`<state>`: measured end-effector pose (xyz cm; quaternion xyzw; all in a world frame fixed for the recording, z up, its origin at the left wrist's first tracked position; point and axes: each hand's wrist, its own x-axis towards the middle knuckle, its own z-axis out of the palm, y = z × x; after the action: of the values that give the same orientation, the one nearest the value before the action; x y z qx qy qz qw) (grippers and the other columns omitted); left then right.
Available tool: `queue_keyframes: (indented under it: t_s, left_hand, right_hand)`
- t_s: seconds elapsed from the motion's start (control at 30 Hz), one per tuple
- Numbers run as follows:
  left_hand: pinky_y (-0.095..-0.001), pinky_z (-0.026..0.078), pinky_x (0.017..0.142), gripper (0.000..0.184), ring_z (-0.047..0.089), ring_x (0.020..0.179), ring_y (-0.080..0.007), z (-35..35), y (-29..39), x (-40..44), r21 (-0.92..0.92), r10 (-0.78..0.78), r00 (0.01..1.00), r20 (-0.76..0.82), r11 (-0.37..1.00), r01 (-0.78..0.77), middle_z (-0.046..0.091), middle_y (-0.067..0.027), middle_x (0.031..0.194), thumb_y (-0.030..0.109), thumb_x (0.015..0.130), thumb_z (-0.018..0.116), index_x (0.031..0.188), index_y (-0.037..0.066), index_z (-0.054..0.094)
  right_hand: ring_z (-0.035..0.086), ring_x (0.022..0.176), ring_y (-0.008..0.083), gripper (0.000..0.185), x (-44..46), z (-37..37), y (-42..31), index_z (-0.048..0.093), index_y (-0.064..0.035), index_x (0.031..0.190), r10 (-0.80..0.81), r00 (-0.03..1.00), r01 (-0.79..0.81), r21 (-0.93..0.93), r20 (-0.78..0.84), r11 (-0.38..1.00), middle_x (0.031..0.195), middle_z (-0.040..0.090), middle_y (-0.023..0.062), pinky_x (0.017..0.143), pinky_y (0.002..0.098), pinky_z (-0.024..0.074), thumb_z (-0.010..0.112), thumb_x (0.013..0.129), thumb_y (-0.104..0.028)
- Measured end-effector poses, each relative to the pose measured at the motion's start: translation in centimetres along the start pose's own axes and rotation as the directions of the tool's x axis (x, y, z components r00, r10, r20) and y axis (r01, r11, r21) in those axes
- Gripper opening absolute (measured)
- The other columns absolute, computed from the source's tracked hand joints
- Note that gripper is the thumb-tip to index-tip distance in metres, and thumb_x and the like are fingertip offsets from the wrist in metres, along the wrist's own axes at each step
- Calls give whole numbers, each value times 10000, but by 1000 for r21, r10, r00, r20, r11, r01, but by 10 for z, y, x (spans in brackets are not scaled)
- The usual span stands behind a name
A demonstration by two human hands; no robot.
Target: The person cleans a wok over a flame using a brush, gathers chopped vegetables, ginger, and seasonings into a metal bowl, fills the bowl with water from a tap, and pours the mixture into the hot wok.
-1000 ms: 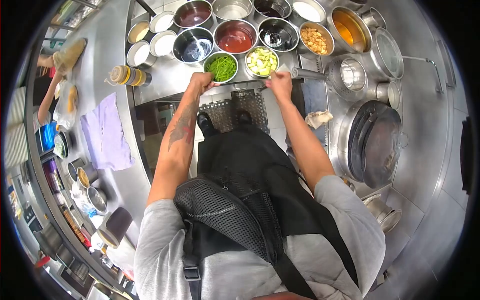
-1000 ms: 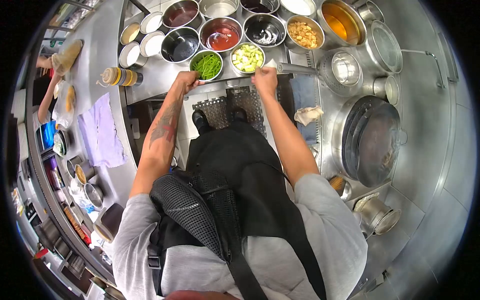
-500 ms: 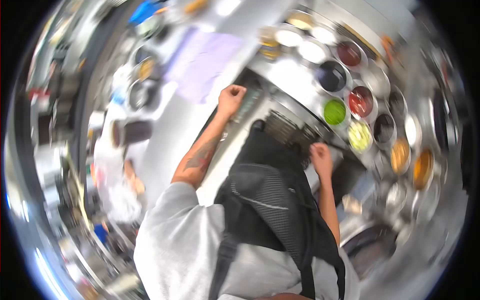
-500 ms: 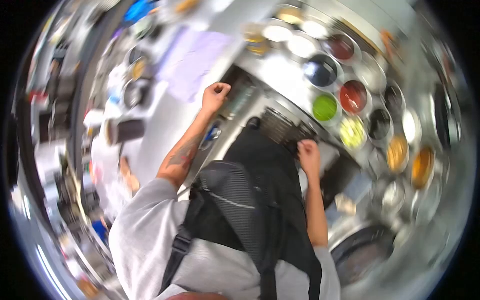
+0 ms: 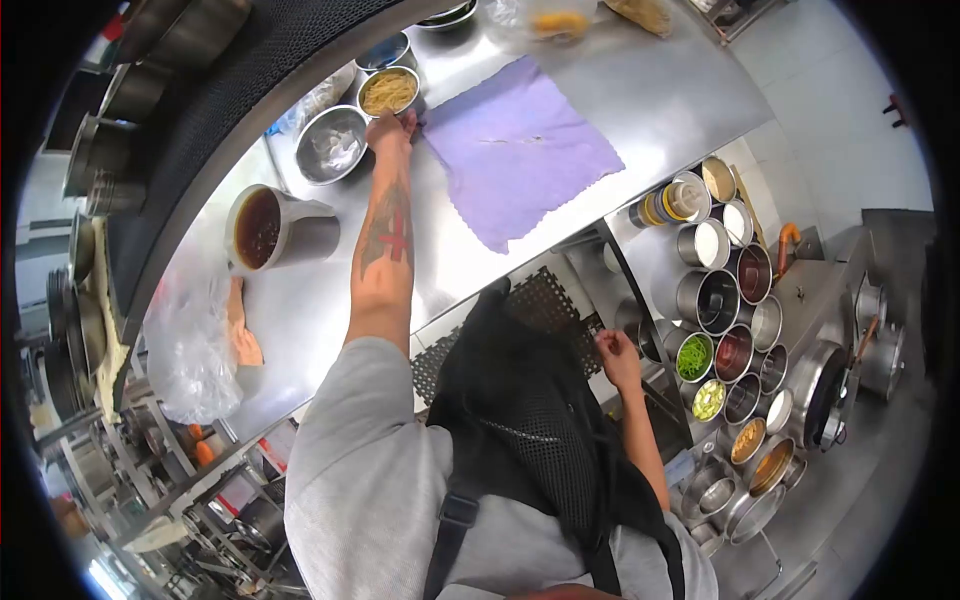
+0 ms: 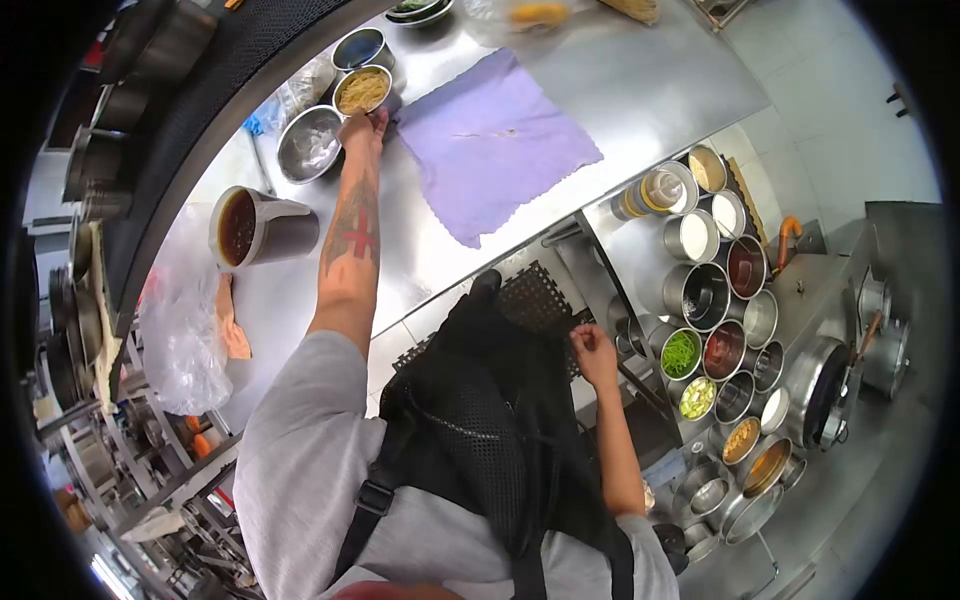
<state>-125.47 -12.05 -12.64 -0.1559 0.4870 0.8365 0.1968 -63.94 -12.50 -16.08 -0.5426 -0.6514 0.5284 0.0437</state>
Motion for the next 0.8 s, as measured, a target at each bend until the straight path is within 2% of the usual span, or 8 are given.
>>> queue_keyframes:
  t_s: [0.07, 0.13, 0.27, 0.43, 0.5, 0.6, 0.67, 0.8]
  left_hand:
    - [-382, 637, 609, 148, 641, 628, -278, -1, -4, 7, -23, 2, 998, -62, 1000, -3, 588, -160, 828, 84, 971, 536, 1011, -54, 502]
    - [-387, 642, 607, 158, 651, 644, -284, -3, -1, 0, 63, 124, 992, 29, 990, -125, 593, -163, 813, 73, 968, 534, 931, -79, 512]
    - [-312, 623, 658, 141, 610, 640, -201, -16, 4, -49, 216, 196, 947, 255, 943, -253, 531, -70, 736, 40, 982, 497, 858, -20, 527]
    - [-344, 552, 626, 161, 557, 626, -183, -92, 18, -103, 181, -22, 938, 345, 983, -44, 501, -42, 717, 74, 979, 506, 821, 45, 506]
    - [-331, 450, 561, 158, 550, 616, -205, -131, 31, -149, 208, -89, 947, 308, 978, 24, 482, -40, 684, 62, 976, 508, 822, 26, 514]
    - [-324, 485, 586, 153, 582, 637, -192, -206, 50, -194, 226, -112, 954, 278, 973, 48, 512, -49, 693, 63, 987, 503, 840, 35, 534]
    - [-298, 574, 686, 154, 614, 716, -162, -267, 57, -211, 381, -131, 974, 184, 923, 52, 559, -48, 744, 127, 1009, 547, 874, 52, 558]
    - [-288, 597, 770, 131, 669, 822, -175, -284, 62, -214, 212, -80, 977, 199, 977, 37, 615, -73, 807, 105, 1021, 523, 929, 36, 587]
  right_hand:
    - [640, 684, 121, 196, -6, 11, -31, 647, -41, 999, -26, 1000, 25, -52, -10, 998, 776, 677, 46, 640, 286, 504, 695, 920, -213]
    - [652, 697, 143, 215, -8, 21, -51, 645, -33, 1004, -140, 990, 133, -213, -17, 968, 797, 689, 60, 677, 301, 513, 694, 912, -221]
    - [665, 736, 181, 232, -17, 27, -64, 647, -30, 1019, -84, 996, 78, -186, -20, 979, 799, 687, 66, 718, 326, 517, 687, 909, -230]
    - [672, 768, 207, 237, -18, 36, -58, 650, -36, 1026, -23, 1000, 20, -153, -18, 988, 804, 689, 76, 741, 331, 516, 686, 908, -238]
    - [674, 777, 215, 235, -20, 38, -60, 652, -40, 1026, -20, 1000, 17, -171, -18, 985, 813, 695, 81, 749, 332, 516, 685, 907, -239]
    - [683, 781, 229, 240, -15, 42, -57, 660, -42, 1029, -132, 991, 135, -182, 27, 974, 834, 708, 95, 753, 340, 521, 682, 904, -246]
    - [693, 785, 237, 255, -13, 45, -53, 665, -37, 1033, -105, 991, 122, -242, 82, 963, 843, 715, 99, 753, 348, 525, 686, 902, -255]
    - [704, 796, 242, 261, -15, 46, -45, 669, -49, 1038, -203, 970, 228, -204, 137, 952, 847, 721, 112, 740, 358, 531, 697, 896, -267]
